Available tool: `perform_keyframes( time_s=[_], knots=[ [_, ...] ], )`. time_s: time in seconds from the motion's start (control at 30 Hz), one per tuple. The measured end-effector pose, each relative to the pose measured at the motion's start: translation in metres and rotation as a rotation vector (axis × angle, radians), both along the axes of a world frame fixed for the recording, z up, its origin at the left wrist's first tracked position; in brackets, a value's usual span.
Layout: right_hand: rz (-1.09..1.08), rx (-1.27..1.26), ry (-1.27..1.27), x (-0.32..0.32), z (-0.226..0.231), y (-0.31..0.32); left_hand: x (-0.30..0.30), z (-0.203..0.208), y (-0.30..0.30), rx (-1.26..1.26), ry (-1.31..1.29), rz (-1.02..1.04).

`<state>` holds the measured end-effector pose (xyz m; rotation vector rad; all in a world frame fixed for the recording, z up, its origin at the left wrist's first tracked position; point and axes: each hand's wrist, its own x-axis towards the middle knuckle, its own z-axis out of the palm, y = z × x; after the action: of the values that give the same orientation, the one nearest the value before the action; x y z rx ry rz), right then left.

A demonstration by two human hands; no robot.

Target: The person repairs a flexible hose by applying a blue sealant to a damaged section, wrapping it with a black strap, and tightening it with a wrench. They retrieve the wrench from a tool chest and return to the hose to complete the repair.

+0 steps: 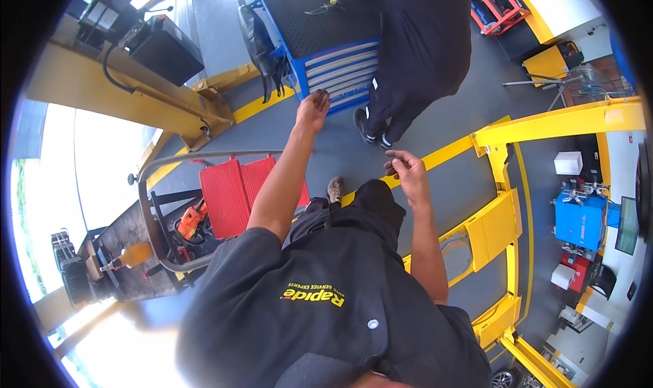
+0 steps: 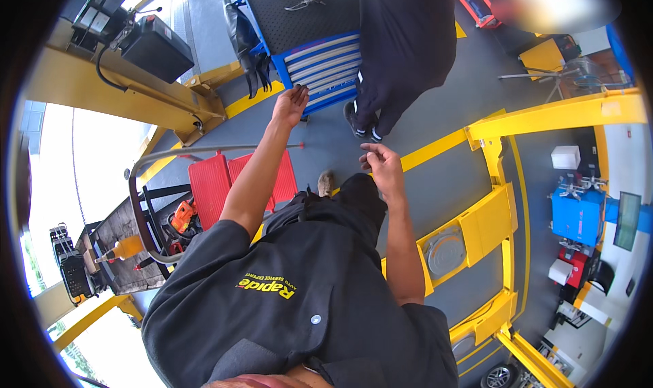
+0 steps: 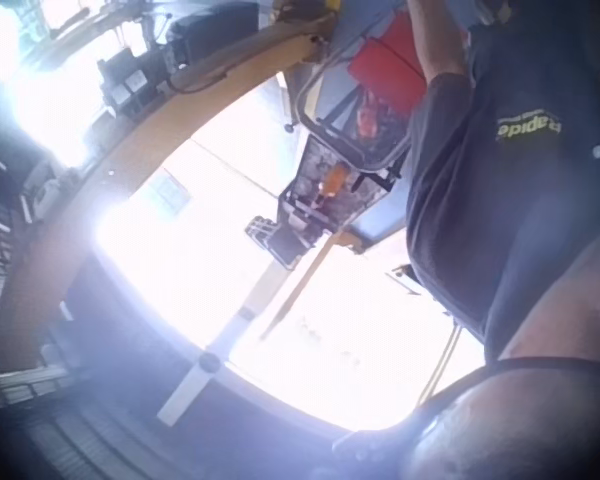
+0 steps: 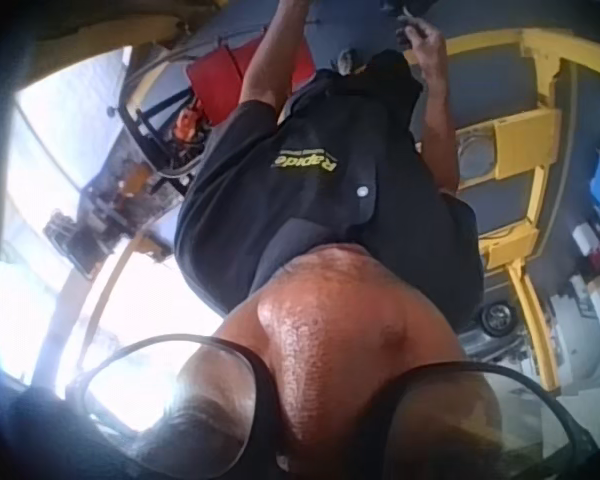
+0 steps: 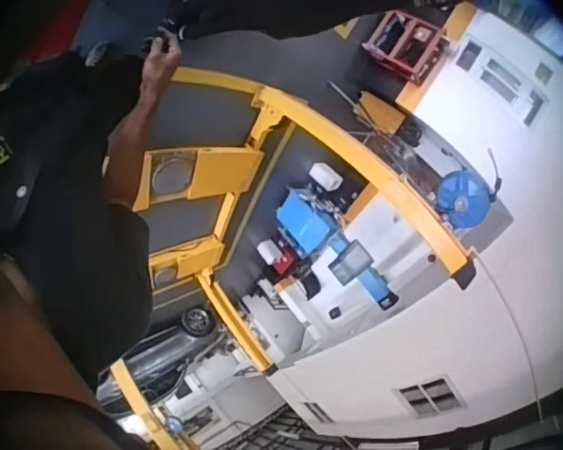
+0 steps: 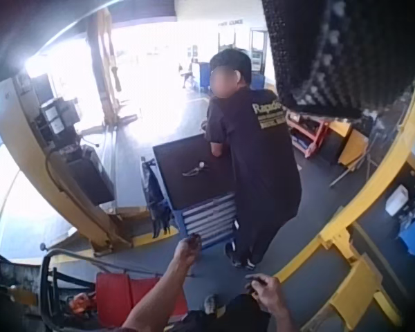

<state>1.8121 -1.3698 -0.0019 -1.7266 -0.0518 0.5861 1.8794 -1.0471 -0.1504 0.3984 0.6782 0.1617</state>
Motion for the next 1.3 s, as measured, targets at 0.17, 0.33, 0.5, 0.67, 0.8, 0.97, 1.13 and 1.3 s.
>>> perform_keyframes(
  time_s=[0.17,0.33,0.5,0.67,0.8,0.97,1.13,1.3],
  knots=[
    [0.089,0.083,0.117,0.08,-0.004,0.022,0.089,-0.057,0.033,0.02,0.149,0.166],
    [0.195,0.046,0.078,0.172,-0.028,0.023,0.138,-0.047,0.01,-0.242,0.05,0.458],
    [0.363,-0.008,-0.035,0.248,-0.019,0.049,0.11,-0.072,0.009,0.117,0.033,0.334],
    [0.425,-0.101,-0.403,0.313,0.003,0.11,0.096,-0.086,0.014,0.094,0.034,0.409],
    [0.367,-0.025,-0.79,0.383,0.019,0.219,0.086,-0.056,0.012,0.121,0.438,0.007],
    [0.426,-0.393,-1.001,0.456,-0.028,0.306,0.088,0.061,-0.019,0.495,0.245,-0.217],
    [0.616,-0.208,-0.697,0.431,-0.025,0.301,0.081,0.131,0.008,0.816,0.218,-0.06],
    [0.484,0.422,0.198,0.375,0.008,0.252,0.128,0.168,0.023,1.053,0.144,0.064]
  ],
)
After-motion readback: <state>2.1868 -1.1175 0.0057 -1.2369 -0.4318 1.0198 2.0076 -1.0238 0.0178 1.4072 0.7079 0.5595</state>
